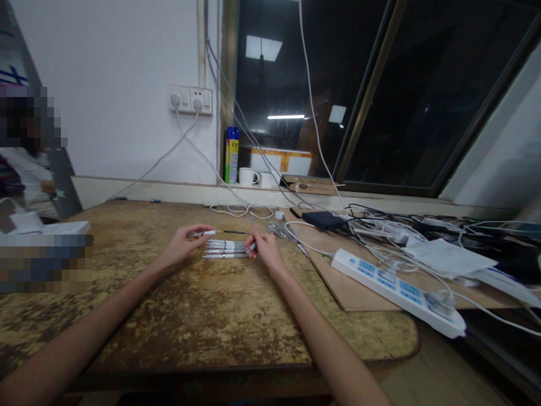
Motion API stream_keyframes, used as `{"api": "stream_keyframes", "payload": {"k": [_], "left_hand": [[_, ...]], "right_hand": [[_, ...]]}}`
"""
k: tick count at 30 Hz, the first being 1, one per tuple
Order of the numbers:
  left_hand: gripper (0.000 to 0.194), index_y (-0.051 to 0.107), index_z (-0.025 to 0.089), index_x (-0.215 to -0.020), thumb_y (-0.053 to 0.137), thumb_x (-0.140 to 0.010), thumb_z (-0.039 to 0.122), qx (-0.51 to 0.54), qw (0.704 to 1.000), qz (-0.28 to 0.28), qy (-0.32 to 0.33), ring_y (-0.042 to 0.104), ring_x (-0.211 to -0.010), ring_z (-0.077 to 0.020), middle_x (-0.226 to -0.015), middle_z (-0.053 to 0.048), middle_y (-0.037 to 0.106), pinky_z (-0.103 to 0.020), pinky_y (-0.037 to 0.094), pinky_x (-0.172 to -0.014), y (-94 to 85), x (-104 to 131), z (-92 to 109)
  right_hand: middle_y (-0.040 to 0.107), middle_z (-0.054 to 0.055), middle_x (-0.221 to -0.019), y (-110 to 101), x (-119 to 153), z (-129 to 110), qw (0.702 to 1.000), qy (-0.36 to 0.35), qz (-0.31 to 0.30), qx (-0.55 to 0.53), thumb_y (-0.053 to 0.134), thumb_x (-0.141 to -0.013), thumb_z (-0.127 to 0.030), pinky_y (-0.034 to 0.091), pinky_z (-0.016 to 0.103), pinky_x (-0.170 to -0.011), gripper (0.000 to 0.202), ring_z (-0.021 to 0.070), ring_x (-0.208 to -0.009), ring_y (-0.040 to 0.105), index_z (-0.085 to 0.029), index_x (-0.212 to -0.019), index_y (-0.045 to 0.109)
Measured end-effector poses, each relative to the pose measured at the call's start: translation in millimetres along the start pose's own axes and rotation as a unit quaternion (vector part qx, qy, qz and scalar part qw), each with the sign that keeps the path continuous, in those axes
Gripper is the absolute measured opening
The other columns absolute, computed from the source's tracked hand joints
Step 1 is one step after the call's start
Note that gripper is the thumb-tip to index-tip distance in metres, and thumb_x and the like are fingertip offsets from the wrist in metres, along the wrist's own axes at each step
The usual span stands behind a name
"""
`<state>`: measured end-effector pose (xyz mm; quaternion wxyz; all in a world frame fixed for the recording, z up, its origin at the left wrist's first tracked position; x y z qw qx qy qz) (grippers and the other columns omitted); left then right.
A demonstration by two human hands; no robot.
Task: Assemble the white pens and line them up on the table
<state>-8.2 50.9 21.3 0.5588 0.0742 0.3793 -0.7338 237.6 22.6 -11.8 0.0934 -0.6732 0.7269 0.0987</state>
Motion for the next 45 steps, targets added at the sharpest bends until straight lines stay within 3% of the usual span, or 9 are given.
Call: {"api": "stream_keyframes", "payload": {"k": [39, 45], "left_hand": [[0.03, 0.077, 0.022, -0.109, 0.065, -0.09, 0.042, 0.006, 1.0, -0.011, -0.009, 0.069, -0.11, -0.024, -0.116, -0.008, 0.077, -0.037, 0.049, -0.102, 0.7, 0.1, 0.2], [0.029, 0.078, 0.023, -0.107, 0.066, -0.089, 0.042, -0.004, 1.0, -0.018, -0.007, 0.069, -0.109, -0.0245, -0.115, -0.007, 0.077, -0.036, 0.049, -0.101, 1.4, -0.1, -0.9]], "right_hand": [[0.059, 0.004, -0.049, -0.9, -0.3, -0.9, 0.996, -0.031, 0.016, 0.077, 0.049, -0.09, -0.064, 0.036, 0.025, -0.046, 0.059, 0.0129, -0.042, 0.051, -0.015, -0.061, 0.067], [0.065, 0.003, -0.064, 1.0, -1.4, -2.6, 0.992, -0.079, -0.012, 0.101, 0.052, -0.091, -0.061, 0.042, 0.026, -0.054, 0.049, 0.0148, -0.054, 0.056, -0.017, -0.074, 0.069]]}}
Point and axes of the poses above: each hand's wrist, its own x-axis away from the middle knuckle, its own y-axis out of the palm, z = x × y, the point moved 3 cm from there along -x, towards the middle knuckle
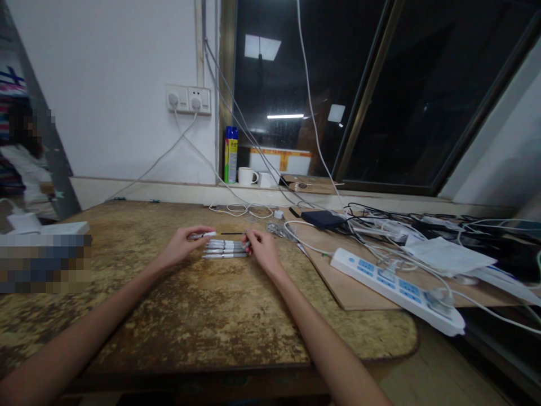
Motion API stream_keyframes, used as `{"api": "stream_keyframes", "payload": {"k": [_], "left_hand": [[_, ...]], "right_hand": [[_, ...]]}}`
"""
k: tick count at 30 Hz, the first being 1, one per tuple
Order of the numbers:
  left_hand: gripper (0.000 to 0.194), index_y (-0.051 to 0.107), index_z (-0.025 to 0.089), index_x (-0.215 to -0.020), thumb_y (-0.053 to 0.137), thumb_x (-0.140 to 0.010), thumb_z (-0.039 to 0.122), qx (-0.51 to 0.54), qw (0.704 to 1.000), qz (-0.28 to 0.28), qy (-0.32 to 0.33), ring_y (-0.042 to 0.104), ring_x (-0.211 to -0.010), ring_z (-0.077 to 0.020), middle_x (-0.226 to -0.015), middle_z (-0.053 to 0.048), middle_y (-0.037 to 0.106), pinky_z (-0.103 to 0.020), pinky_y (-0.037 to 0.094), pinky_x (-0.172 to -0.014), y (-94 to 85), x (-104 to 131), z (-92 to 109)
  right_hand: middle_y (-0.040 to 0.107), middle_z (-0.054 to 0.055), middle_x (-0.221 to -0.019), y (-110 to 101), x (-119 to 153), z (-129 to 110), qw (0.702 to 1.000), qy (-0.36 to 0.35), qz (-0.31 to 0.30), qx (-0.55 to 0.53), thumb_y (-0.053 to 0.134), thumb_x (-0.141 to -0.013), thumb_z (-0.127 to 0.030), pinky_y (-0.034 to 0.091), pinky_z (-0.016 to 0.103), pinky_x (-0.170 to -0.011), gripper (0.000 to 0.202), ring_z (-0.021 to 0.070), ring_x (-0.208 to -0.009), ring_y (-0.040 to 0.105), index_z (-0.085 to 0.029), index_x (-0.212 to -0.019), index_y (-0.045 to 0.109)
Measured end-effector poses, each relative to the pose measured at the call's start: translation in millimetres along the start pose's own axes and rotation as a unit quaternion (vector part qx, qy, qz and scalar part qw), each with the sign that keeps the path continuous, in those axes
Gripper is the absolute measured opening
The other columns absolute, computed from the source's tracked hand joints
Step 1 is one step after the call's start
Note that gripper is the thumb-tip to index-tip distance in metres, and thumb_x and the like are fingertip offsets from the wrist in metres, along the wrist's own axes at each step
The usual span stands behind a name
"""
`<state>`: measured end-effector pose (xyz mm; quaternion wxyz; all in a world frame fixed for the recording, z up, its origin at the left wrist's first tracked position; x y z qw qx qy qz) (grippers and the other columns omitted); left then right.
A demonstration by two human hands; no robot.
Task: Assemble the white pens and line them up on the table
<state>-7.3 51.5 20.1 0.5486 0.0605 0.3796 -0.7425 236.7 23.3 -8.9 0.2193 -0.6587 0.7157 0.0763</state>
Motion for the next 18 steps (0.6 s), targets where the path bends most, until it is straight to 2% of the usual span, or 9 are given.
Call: {"api": "stream_keyframes", "payload": {"k": [6, 10, 15, 18], "left_hand": [[0.03, 0.079, 0.024, -0.107, 0.068, -0.088, 0.043, -0.002, 1.0, -0.007, -0.011, 0.07, -0.109, -0.0259, -0.114, -0.007, 0.078, -0.038, 0.049, -0.102, -0.5, 0.5, -0.2], [0.03, 0.079, 0.023, -0.106, 0.067, -0.087, 0.043, -0.009, 1.0, -0.004, -0.01, 0.07, -0.106, -0.026, -0.112, -0.007, 0.078, -0.039, 0.05, -0.1, -1.3, 1.3, 2.6], [0.028, 0.079, 0.023, -0.104, 0.068, -0.087, 0.042, -0.006, 1.0, -0.005, -0.001, 0.071, -0.103, -0.025, -0.109, -0.006, 0.079, -0.037, 0.051, -0.098, -1.6, 1.1, 3.5], [0.028, 0.079, 0.023, -0.103, 0.069, -0.086, 0.043, -0.014, 1.0, -0.005, 0.003, 0.071, -0.101, -0.0255, -0.107, -0.006, 0.079, -0.037, 0.051, -0.097, -1.2, 0.6, 1.9]], "right_hand": [[0.066, 0.002, -0.072, 0.3, 1.2, -5.7, 0.996, -0.065, 0.006, 0.068, 0.055, -0.093, -0.049, 0.048, 0.027, -0.066, 0.033, 0.0163, -0.065, 0.062, -0.019, -0.086, 0.068], [0.068, 0.002, -0.075, 0.6, 2.4, -7.3, 0.994, -0.079, 0.012, 0.075, 0.059, -0.091, -0.047, 0.049, 0.027, -0.067, 0.029, 0.0171, -0.067, 0.063, -0.02, -0.093, 0.069], [0.072, 0.006, -0.091, -0.9, 2.3, -6.8, 0.993, -0.09, 0.013, 0.077, 0.064, -0.088, -0.042, 0.051, 0.028, -0.068, 0.026, 0.0175, -0.071, 0.065, -0.02, -0.099, 0.073], [0.073, 0.006, -0.088, -0.4, 2.9, -7.3, 0.993, -0.087, 0.011, 0.081, 0.064, -0.088, -0.04, 0.051, 0.028, -0.067, 0.025, 0.0177, -0.07, 0.064, -0.02, -0.099, 0.074]]}}
Point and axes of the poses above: each hand's wrist, its own x-axis away from the middle knuckle, its own y-axis out of the palm, z = x × y, the point moved 3 cm from there along -x, towards the middle knuckle
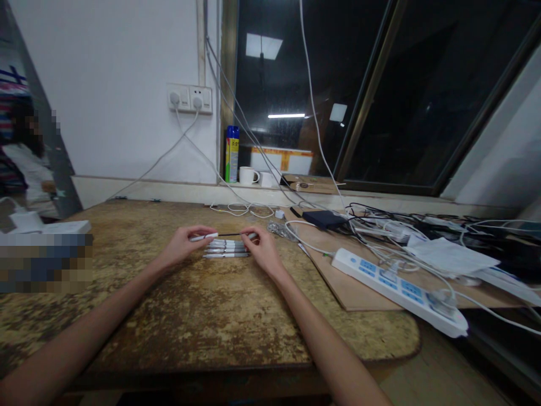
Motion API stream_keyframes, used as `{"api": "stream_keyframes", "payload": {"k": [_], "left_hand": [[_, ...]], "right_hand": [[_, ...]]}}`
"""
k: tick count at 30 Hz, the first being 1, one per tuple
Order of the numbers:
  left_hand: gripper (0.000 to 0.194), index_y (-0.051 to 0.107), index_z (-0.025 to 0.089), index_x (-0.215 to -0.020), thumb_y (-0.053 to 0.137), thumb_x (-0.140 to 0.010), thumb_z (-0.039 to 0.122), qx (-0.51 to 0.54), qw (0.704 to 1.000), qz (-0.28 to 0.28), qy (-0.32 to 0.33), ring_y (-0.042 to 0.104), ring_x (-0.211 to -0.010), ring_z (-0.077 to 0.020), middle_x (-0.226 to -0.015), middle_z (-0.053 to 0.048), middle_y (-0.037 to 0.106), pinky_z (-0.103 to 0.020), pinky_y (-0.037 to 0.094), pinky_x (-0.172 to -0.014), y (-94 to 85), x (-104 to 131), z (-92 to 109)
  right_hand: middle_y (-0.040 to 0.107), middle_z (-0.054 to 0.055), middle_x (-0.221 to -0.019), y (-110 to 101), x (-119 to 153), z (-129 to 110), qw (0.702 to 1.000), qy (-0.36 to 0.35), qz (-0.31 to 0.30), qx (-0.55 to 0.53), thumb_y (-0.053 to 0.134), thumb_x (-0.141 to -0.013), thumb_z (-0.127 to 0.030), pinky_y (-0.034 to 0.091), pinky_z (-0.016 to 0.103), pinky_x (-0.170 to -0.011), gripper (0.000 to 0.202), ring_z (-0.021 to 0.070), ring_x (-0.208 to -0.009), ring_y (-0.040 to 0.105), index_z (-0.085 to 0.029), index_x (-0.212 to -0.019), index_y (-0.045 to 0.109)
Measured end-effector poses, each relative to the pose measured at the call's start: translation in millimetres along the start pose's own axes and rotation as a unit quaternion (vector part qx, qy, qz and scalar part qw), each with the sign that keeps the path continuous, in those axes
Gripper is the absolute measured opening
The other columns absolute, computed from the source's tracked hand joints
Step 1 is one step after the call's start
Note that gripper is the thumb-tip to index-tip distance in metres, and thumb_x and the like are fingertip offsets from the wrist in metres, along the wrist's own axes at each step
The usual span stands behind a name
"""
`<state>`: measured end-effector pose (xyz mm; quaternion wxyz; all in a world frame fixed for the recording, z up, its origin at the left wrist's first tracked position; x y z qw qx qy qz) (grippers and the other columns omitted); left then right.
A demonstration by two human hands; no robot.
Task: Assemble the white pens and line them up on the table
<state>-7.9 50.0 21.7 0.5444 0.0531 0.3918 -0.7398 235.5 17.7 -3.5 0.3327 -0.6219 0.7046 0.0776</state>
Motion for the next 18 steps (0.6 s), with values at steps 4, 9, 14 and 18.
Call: {"api": "stream_keyframes", "payload": {"k": [4, 9, 14, 18], "left_hand": [[0.028, 0.08, 0.023, -0.104, 0.069, -0.087, 0.042, 0.002, 1.0, -0.021, 0.004, 0.071, -0.1, -0.0256, -0.106, -0.006, 0.079, -0.036, 0.051, -0.097, 3.0, 0.0, 0.0], [0.032, 0.079, 0.022, -0.107, 0.068, -0.087, 0.044, 0.009, 0.999, -0.052, -0.005, 0.071, -0.102, -0.0268, -0.108, -0.006, 0.079, -0.036, 0.051, -0.095, 7.2, 1.3, 5.1], [0.033, 0.079, 0.021, -0.107, 0.068, -0.087, 0.044, 0.008, 0.998, -0.06, -0.005, 0.071, -0.103, -0.0274, -0.109, -0.006, 0.079, -0.036, 0.051, -0.094, 7.6, 2.6, 9.8], [0.033, 0.079, 0.021, -0.108, 0.068, -0.087, 0.043, 0.005, 0.998, -0.066, -0.009, 0.071, -0.101, -0.0267, -0.108, -0.007, 0.079, -0.036, 0.052, -0.094, 8.5, 3.0, 9.1]], "right_hand": [[0.073, 0.005, -0.083, 4.7, 1.7, -2.9, 1.0, 0.007, -0.019, 0.006, 0.064, -0.088, -0.039, 0.049, 0.027, -0.064, 0.025, 0.0167, -0.066, 0.063, -0.019, -0.099, 0.075], [0.073, 0.004, -0.079, 10.4, 4.3, -7.5, 0.999, 0.017, -0.045, -0.005, 0.064, -0.089, -0.041, 0.048, 0.026, -0.063, 0.027, 0.0167, -0.065, 0.063, -0.018, -0.096, 0.076], [0.07, 0.003, -0.073, 10.8, 6.0, -10.3, 0.997, 0.033, -0.067, -0.019, 0.062, -0.091, -0.045, 0.046, 0.025, -0.061, 0.031, 0.0159, -0.063, 0.061, -0.018, -0.09, 0.077], [0.068, 0.002, -0.069, 10.6, 5.5, -6.3, 0.996, 0.049, -0.072, -0.024, 0.061, -0.09, -0.048, 0.043, 0.025, -0.058, 0.035, 0.0148, -0.06, 0.059, -0.017, -0.087, 0.076]]}}
Point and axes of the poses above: each hand's wrist, its own x-axis away from the middle knuckle, its own y-axis out of the palm, z = x × y, the point moved 3 cm from there along -x, towards the middle knuckle
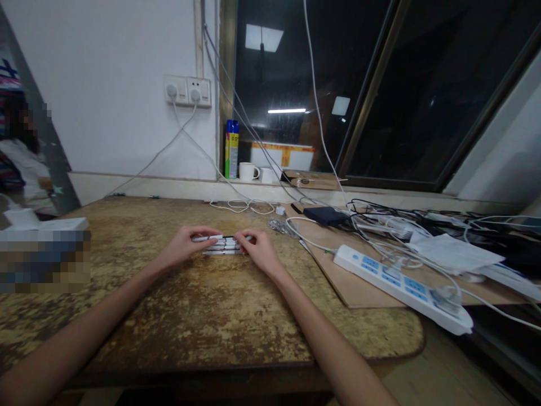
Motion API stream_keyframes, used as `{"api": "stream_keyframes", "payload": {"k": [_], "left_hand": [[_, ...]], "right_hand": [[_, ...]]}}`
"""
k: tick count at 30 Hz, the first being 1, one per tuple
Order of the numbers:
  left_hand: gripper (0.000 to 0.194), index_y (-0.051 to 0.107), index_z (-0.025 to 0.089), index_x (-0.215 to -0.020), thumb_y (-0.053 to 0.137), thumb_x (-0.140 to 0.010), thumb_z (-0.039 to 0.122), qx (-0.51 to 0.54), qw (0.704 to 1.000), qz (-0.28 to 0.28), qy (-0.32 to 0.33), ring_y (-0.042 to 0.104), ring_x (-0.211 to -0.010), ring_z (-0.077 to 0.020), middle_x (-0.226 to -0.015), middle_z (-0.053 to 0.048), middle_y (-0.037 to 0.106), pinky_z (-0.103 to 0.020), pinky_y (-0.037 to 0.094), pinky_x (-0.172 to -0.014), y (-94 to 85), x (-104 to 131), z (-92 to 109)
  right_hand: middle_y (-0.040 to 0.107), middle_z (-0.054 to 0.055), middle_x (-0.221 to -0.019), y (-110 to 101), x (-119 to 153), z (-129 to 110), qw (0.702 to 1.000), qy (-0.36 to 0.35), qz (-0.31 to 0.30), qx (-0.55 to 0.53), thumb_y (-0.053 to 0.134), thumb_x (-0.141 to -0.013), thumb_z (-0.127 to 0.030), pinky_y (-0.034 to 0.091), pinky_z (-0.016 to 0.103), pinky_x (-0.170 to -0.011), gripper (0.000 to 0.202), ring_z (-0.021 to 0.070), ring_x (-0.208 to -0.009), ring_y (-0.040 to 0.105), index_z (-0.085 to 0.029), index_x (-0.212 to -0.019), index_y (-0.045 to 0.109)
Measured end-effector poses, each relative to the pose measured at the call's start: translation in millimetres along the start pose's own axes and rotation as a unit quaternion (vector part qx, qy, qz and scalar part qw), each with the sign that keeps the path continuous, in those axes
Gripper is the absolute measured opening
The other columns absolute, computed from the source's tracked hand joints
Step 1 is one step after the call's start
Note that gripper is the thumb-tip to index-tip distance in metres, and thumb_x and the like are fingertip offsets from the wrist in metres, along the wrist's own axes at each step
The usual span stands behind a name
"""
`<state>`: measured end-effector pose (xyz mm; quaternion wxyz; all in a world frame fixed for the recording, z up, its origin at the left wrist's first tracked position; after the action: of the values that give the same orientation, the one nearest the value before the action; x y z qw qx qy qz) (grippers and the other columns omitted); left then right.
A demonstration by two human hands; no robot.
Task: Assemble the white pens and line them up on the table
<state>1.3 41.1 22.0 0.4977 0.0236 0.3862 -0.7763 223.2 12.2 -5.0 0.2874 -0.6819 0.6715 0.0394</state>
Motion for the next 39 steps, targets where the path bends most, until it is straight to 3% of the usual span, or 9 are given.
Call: {"api": "stream_keyframes", "payload": {"k": [8, 13, 19, 39], "left_hand": [[0.034, 0.078, 0.019, -0.11, 0.067, -0.088, 0.042, -0.005, 1.0, -0.002, 0.0, 0.07, -0.102, -0.0255, -0.11, -0.007, 0.078, -0.035, 0.049, -0.097, 1.0, 0.4, 0.8], [0.034, 0.079, 0.019, -0.11, 0.066, -0.089, 0.043, -0.011, 1.0, 0.005, -0.007, 0.071, -0.097, -0.0255, -0.107, -0.007, 0.079, -0.034, 0.051, -0.092, -1.2, 0.9, 2.8], [0.032, 0.079, 0.021, -0.108, 0.066, -0.09, 0.043, -0.013, 1.0, 0.025, -0.005, 0.07, -0.101, -0.0254, -0.11, -0.007, 0.079, -0.035, 0.049, -0.095, -4.7, 0.1, -0.8], [0.037, 0.079, 0.021, -0.109, 0.066, -0.088, 0.049, -0.009, 1.0, 0.021, -0.003, 0.07, -0.102, -0.0271, -0.109, -0.007, 0.079, -0.035, 0.049, -0.095, -2.4, -1.7, -3.2]], "right_hand": [[0.069, 0.004, -0.071, 2.4, -3.4, 8.5, 0.998, 0.031, -0.009, -0.061, 0.06, -0.089, -0.054, 0.046, 0.026, -0.06, 0.041, 0.0154, -0.061, 0.06, -0.016, -0.086, 0.075], [0.072, 0.006, -0.076, -4.0, -7.3, 15.0, 0.986, 0.073, 0.058, -0.139, 0.06, -0.085, -0.047, 0.053, 0.031, -0.071, 0.034, 0.0187, -0.069, 0.066, -0.016, -0.086, 0.075], [0.074, 0.006, -0.087, -10.7, -7.6, 14.9, 0.976, 0.056, 0.104, -0.185, 0.068, -0.078, -0.037, 0.054, 0.035, -0.082, 0.029, 0.0201, -0.08, 0.069, -0.018, -0.099, 0.074], [0.07, 0.003, -0.076, -7.9, -5.7, 2.7, 0.981, 0.056, 0.077, -0.166, 0.066, -0.077, -0.035, 0.052, 0.032, -0.075, 0.024, 0.0187, -0.074, 0.065, -0.019, -0.093, 0.073]]}}
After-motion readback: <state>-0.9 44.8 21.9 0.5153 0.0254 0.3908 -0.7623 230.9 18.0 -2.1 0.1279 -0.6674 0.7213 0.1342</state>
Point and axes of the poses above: each hand's wrist, its own x-axis away from the middle knuckle, its own y-axis out of the palm, z = x × y, the point moved 3 cm from there along -x, towards the middle knuckle
